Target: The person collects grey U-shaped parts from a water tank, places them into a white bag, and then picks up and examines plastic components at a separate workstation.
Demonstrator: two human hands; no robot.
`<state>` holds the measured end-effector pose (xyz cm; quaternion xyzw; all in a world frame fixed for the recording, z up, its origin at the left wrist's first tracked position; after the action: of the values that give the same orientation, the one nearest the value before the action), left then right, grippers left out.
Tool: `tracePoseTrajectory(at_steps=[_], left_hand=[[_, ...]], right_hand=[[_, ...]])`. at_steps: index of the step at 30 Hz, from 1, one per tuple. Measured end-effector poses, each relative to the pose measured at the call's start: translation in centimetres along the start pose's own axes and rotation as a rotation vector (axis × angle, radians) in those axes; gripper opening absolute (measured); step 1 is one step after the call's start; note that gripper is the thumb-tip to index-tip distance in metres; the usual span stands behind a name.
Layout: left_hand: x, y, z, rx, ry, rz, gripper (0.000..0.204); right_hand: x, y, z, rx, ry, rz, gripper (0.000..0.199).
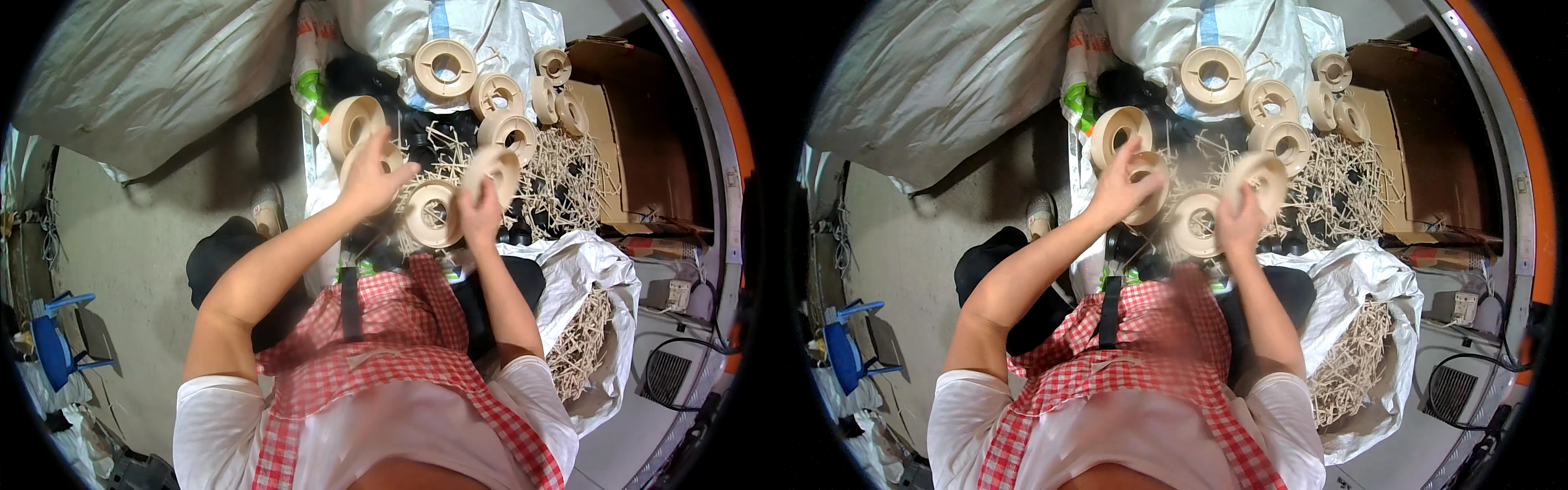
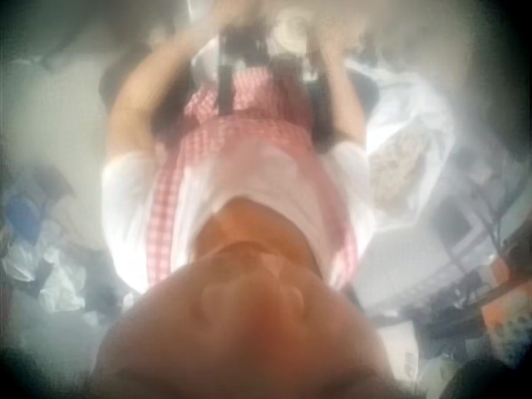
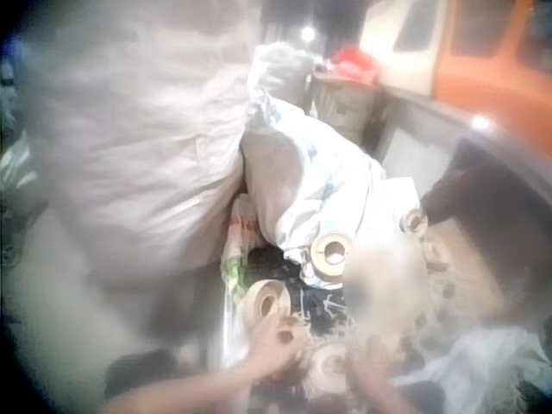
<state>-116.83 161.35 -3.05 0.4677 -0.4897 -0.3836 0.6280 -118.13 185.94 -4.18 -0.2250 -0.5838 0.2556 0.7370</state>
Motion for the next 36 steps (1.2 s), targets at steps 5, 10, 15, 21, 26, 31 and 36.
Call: tracePoseTrajectory(at_steps=[5, 10, 15, 21, 26, 31, 36], left_hand=[[-0.8, 1.1, -0.7, 0.378, -0.252, -0.709, 0.041], [0.8, 1.4, 0.7, 0.331, -0.148, -0.72, 0.036], [1.2, 2.3, 0.0, 0.273, -0.221, -0.537, 0.047], [1.5, 2.3, -0.2, 0.225, -0.201, -0.415, 0.057], [0.6, 1.8, 0.5, 0.249, -0.206, -0.46, 0.057], [1.9, 2.9, 0.2, 0.212, -0.176, -0.449, 0.059], [0.7, 1.5, -0.9, 0.315, -0.293, -0.481, 0.048]], right_hand=[[0.1, -14.7, -3.6, 0.346, -0.23, 0.282, 0.044], [-11.0, -2.5, -12.7, 0.278, -0.609, -0.124, 0.043], [-13.4, -0.1, -13.4, 0.254, -0.494, -0.045, 0.042], [-9.6, -1.0, -8.6, 0.1, -0.634, 0.273, 0.023], [-15.6, -2.6, -15.0, 0.543, -0.685, -0.039, 0.039], [-14.9, -1.1, -13.5, 0.298, -0.661, 0.056, 0.045], [-5.6, -1.9, -6.0, -0.108, -0.315, 0.327, 0.031]])
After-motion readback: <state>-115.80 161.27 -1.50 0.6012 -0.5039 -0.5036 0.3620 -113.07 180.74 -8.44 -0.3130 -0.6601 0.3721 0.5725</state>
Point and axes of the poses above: each hand's wrist, its own z-axis towards the middle knuckle, its own x-axis out of the back of the hand, y = z × x, the point moved 8 cm from there along z, towards the middle knuckle, and after that the axes turned 1 degree about x, right-handed, at the moved point
